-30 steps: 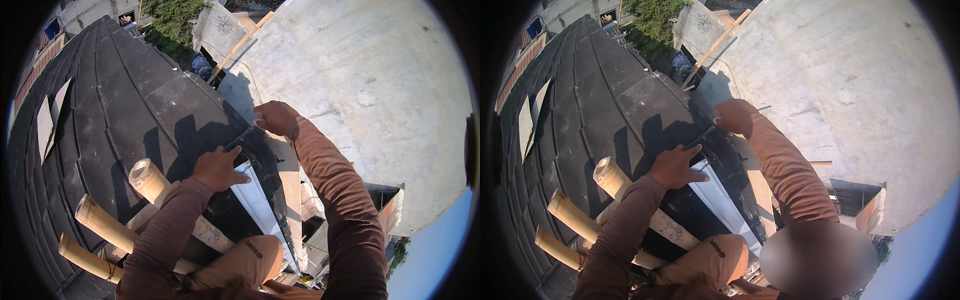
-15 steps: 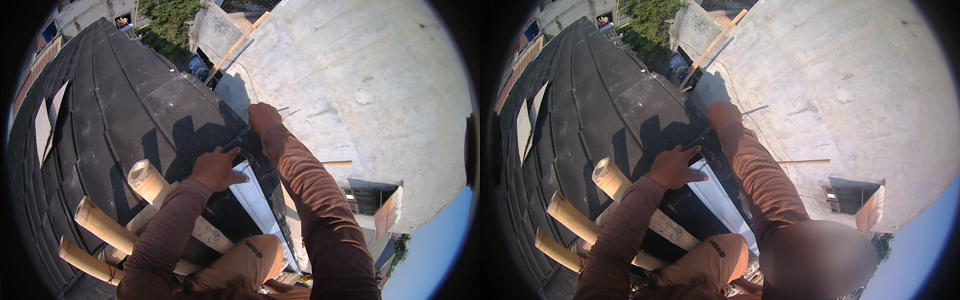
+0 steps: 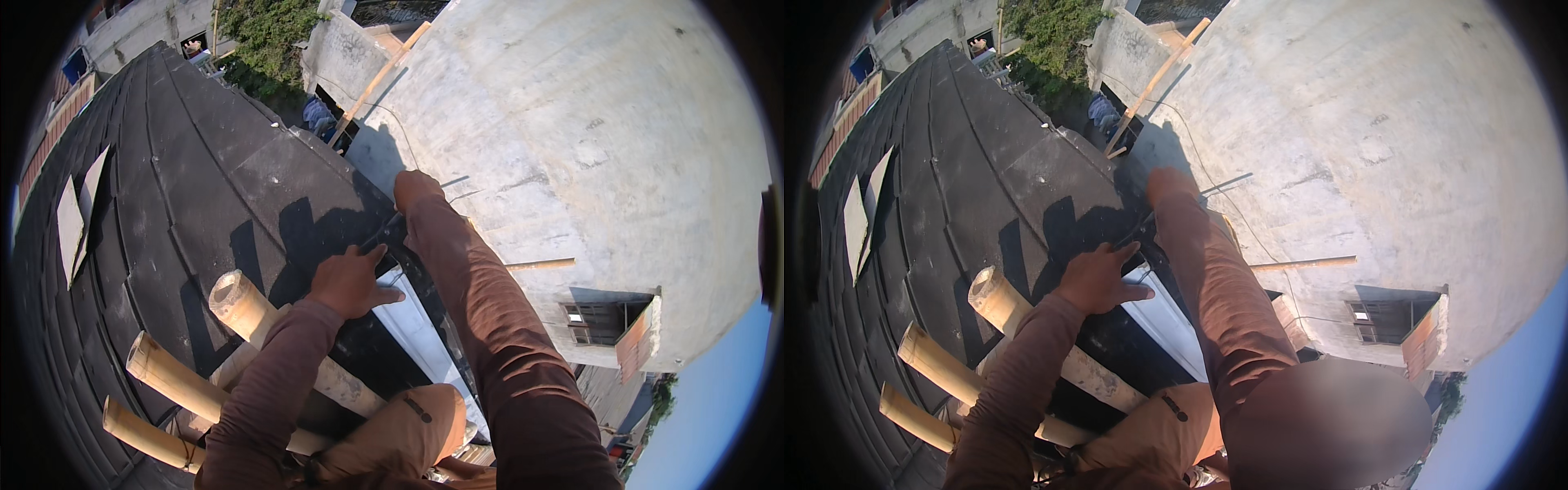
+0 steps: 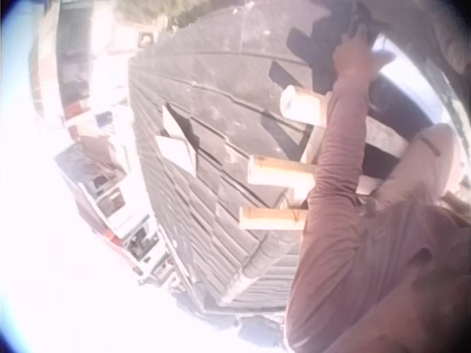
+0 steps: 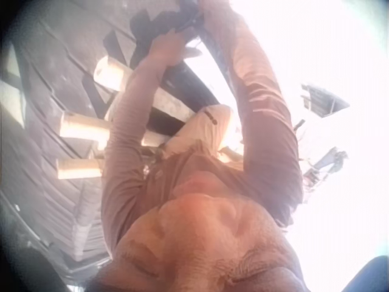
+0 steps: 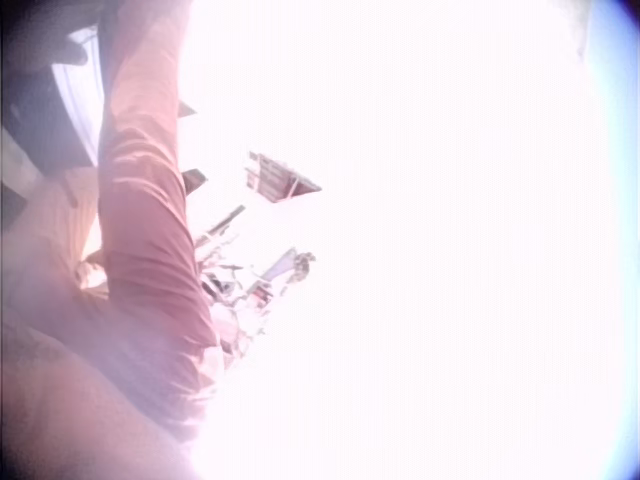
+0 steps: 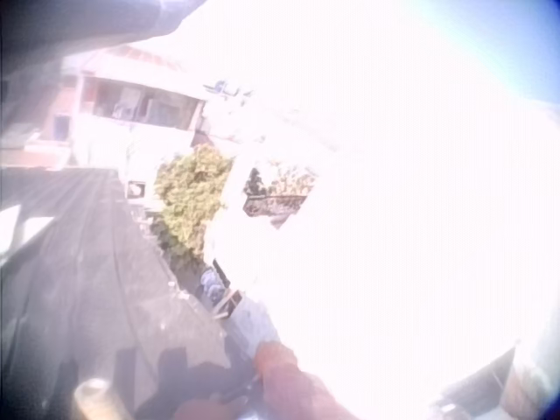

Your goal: The person installs metal flashing along the edge of a roof, aligning the sections and securing them with wire by hand.

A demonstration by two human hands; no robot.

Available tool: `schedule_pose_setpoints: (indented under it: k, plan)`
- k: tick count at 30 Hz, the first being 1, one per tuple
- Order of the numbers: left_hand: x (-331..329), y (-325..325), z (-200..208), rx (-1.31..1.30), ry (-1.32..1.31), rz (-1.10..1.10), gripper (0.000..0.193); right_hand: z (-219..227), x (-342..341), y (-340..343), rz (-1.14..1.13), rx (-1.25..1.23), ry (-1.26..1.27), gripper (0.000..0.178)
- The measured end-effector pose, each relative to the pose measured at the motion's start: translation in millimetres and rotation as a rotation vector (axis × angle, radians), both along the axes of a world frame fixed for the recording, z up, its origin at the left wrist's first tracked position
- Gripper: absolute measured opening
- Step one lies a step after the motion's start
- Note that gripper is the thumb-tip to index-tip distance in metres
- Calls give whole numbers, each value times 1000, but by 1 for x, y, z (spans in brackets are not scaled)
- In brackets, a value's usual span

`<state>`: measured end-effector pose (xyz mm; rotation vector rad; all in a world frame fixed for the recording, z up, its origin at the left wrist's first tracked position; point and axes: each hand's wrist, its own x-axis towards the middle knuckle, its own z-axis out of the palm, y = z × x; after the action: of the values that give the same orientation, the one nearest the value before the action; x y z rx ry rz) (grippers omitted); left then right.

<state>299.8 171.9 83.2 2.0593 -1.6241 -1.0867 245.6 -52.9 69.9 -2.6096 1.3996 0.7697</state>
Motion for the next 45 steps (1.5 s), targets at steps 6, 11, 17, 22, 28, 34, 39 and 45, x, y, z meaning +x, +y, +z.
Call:
schedule_pose_setpoints:
  k: [6, 11, 17, 22, 28, 34, 39, 45]
  plan:
    - [1, 0, 0, 6, 17, 7, 98, 9, -9, -10, -38, 73, -49, 29]
    - [0, -1, 1, 10, -3, 3, 94, 0, -18, -4, 0, -19, -159, 25]
    - [0, 0, 2, 0, -6, 4, 96, -1, -13, -3, -18, 28, -156, 22]
    - [0, 0, -1, -3, -4, 3, 95, 19, -19, 1, 59, 66, -144, 19]
    - [0, 0, -1, -7, 8, 10, 95, 29, -26, 17, 61, 29, -116, 20]
    - [1, -1, -2, 1, 3, 12, 95, 28, -50, 12, 73, 62, -188, 18]
    - [-1, -1, -3, 17, 1, 1, 94, 20, -60, 18, 143, -11, -235, 13]
    - [1, -2, 2, 13, 9, 3, 95, 33, -56, 28, 175, -115, -37, 17]
